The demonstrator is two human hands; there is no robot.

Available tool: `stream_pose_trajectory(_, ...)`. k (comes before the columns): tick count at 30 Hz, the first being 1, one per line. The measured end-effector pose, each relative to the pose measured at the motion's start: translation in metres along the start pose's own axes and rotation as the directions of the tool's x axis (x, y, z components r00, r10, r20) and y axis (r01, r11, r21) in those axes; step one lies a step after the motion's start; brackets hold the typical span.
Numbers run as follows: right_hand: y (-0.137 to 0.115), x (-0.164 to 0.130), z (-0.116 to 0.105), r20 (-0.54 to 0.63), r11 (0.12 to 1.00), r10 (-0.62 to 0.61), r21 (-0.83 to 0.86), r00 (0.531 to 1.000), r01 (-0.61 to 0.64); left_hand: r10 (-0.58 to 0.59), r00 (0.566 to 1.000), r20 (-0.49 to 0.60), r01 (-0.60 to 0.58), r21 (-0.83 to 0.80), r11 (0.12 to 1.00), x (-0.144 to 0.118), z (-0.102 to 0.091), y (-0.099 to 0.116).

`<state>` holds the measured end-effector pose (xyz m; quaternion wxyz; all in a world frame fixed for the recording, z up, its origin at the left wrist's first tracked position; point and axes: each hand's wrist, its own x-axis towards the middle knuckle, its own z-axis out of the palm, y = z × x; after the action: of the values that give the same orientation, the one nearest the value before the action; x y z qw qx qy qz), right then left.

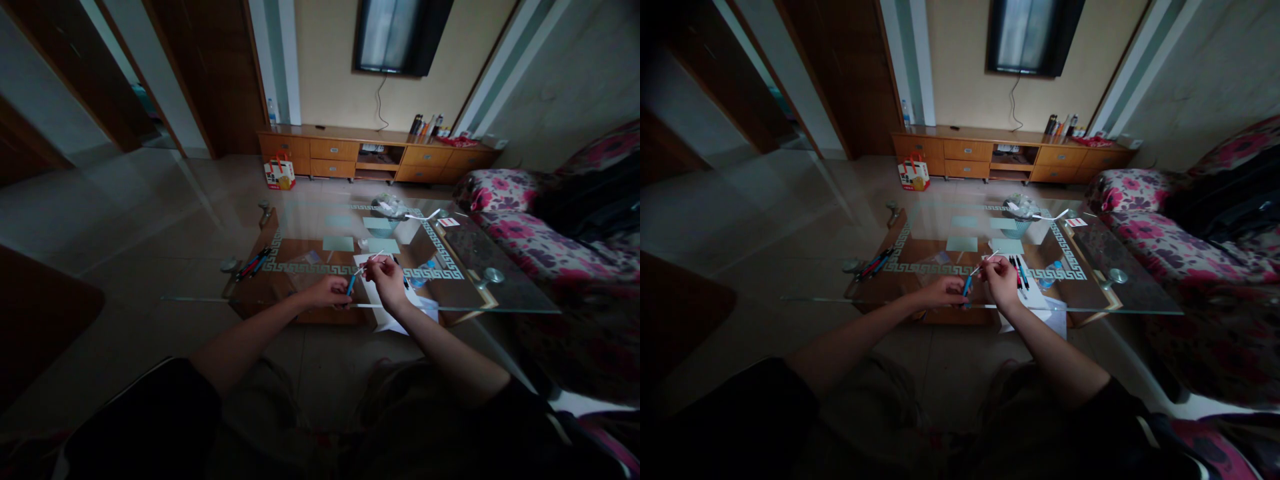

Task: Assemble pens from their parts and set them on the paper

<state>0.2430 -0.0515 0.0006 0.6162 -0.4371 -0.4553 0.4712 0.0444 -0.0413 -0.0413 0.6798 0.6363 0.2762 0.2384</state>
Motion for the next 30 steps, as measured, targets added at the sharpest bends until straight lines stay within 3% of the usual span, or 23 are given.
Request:
stream_pose_trajectory(10,0.003,-0.002,0.0,0.135,0.997,0.05,-0.067,0.99,-0.041,0.012,1.0,0.017,-0.012,0.018,1.0,0.002,-0.003,-0.007)
stream_pose_trajectory(16,0.004,-0.002,-0.002,0.164,0.974,-0.014,-0.219,0.986,0.05,-0.011,0.999,0.035,0.008,0.073,0.997,0.001,-0.003,-0.004)
stream_pose_trajectory(25,0.009,-0.002,-0.001,0.153,0.99,0.087,-0.126,0.984,-0.068,-0.001,1.0,0.013,-0.001,0.122,0.993,-0.004,0.004,0.015)
stream_pose_trajectory(30,0.006,-0.004,0.0,0.192,0.989,0.091,-0.13,0.977,-0.066,0.043,0.998,0.046,-0.051,0.176,0.983,-0.006,0.006,0.019)
